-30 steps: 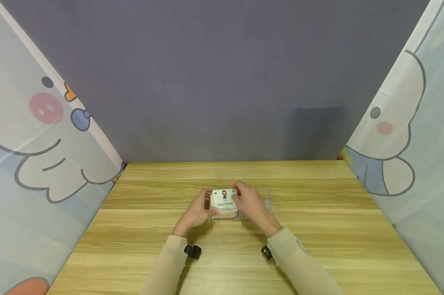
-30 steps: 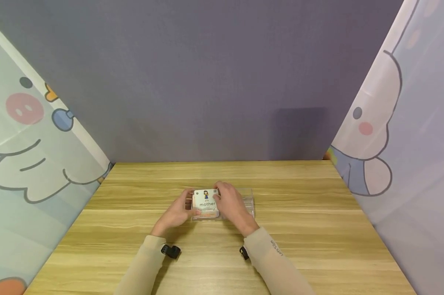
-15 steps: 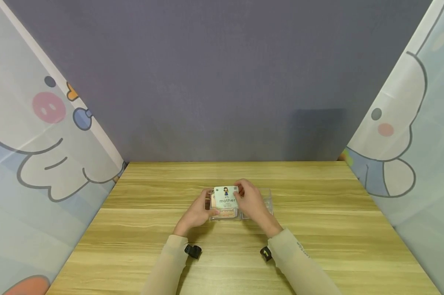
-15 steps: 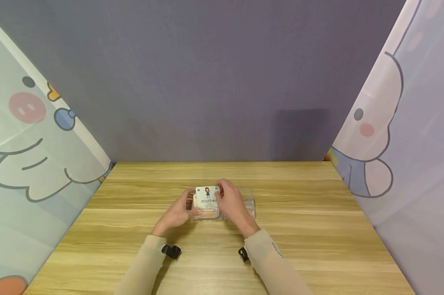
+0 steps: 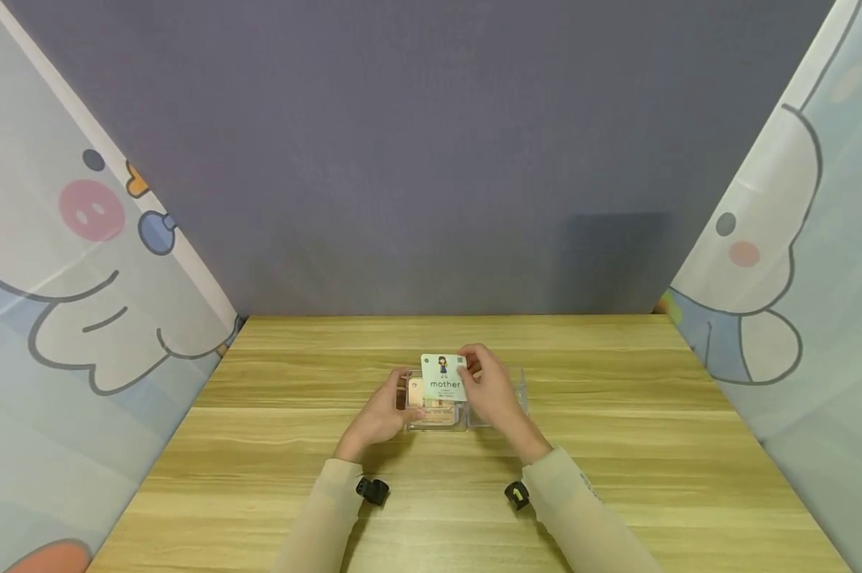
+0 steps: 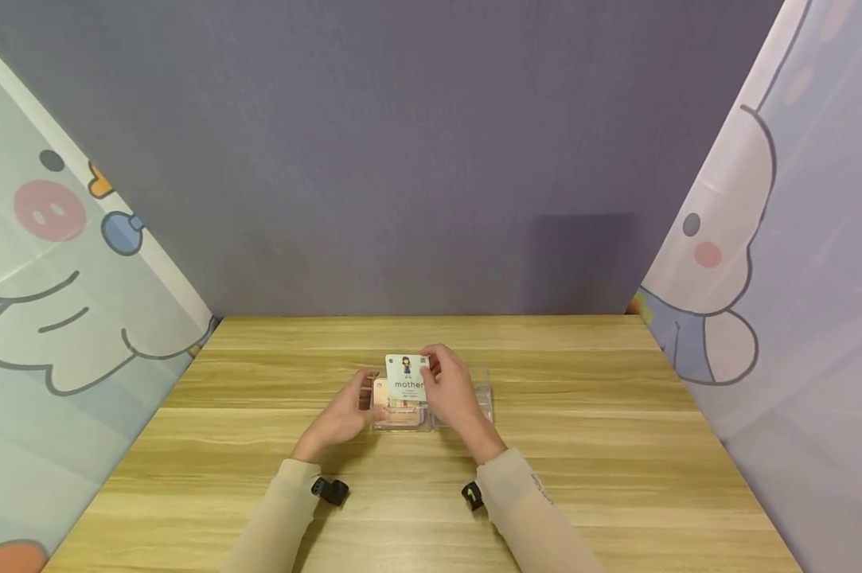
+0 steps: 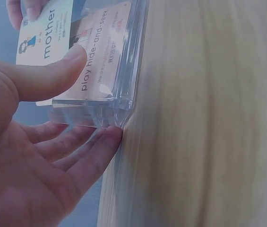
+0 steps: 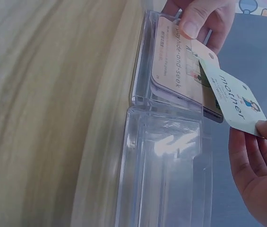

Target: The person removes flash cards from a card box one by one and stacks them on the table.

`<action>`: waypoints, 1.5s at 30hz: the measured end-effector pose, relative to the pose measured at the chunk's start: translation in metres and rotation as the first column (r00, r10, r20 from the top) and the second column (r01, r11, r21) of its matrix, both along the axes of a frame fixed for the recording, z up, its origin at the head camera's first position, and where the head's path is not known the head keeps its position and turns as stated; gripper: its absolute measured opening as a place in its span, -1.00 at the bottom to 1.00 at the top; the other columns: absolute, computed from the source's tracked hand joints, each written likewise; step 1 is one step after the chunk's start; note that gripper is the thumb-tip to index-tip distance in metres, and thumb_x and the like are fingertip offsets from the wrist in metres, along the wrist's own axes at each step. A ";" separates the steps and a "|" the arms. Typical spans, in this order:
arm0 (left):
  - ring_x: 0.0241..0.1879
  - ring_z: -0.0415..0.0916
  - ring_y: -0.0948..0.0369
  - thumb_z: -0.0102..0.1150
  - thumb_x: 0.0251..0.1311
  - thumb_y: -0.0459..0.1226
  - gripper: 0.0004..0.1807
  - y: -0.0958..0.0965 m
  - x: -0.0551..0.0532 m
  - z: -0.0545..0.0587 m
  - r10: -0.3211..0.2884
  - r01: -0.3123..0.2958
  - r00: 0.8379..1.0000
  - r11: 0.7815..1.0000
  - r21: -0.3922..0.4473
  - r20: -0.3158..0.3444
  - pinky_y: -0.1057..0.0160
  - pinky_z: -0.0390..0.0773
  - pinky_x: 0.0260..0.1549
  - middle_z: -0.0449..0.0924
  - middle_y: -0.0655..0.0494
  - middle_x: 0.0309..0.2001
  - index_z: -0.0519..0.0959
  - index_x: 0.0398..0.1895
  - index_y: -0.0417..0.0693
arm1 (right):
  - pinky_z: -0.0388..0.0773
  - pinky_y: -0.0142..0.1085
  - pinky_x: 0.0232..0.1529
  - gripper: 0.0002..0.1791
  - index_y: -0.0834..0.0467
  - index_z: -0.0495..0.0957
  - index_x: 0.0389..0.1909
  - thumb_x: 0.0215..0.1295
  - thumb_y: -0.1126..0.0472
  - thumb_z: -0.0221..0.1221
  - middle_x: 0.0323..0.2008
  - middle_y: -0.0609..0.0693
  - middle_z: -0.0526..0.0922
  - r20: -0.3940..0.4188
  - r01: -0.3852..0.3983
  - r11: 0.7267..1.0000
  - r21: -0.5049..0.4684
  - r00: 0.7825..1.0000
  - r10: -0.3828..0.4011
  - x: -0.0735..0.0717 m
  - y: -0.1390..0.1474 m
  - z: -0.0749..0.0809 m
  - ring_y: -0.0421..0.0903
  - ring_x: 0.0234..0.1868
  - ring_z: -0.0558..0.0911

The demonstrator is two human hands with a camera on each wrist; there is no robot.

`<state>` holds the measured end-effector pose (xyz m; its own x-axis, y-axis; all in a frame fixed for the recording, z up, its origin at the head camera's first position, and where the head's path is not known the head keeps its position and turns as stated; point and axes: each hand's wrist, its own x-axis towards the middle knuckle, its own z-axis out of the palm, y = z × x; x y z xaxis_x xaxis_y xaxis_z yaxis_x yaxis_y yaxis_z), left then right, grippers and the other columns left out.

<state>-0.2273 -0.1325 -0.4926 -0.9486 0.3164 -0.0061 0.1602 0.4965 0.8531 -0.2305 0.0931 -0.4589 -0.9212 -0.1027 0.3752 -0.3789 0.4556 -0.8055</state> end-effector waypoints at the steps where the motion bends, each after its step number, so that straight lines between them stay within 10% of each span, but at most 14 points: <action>1: 0.17 0.49 -0.09 0.39 0.25 -0.30 -0.12 0.000 0.000 0.000 0.002 -0.002 1.000 1.000 0.001 0.002 -0.07 0.55 0.12 0.43 -0.17 0.22 0.10 0.53 -0.22 | 0.59 -0.32 -0.28 -0.71 0.24 0.56 0.05 0.33 0.43 0.26 -0.28 0.02 0.59 -0.003 -0.001 1.000 -0.005 1.000 0.001 0.000 0.001 0.000 -0.09 -0.25 0.57; 45: 0.15 0.51 -0.09 0.41 0.21 -0.30 -0.10 0.001 0.001 -0.001 0.000 0.000 1.000 1.000 0.011 -0.001 -0.11 0.52 0.14 0.47 -0.17 0.21 0.11 0.52 -0.26 | 0.54 -0.42 -0.40 -0.74 0.29 0.57 -0.02 0.29 0.51 0.26 -0.28 0.14 0.59 0.072 0.027 0.980 -0.197 0.997 -0.013 0.038 0.043 -0.001 -0.08 -0.33 0.56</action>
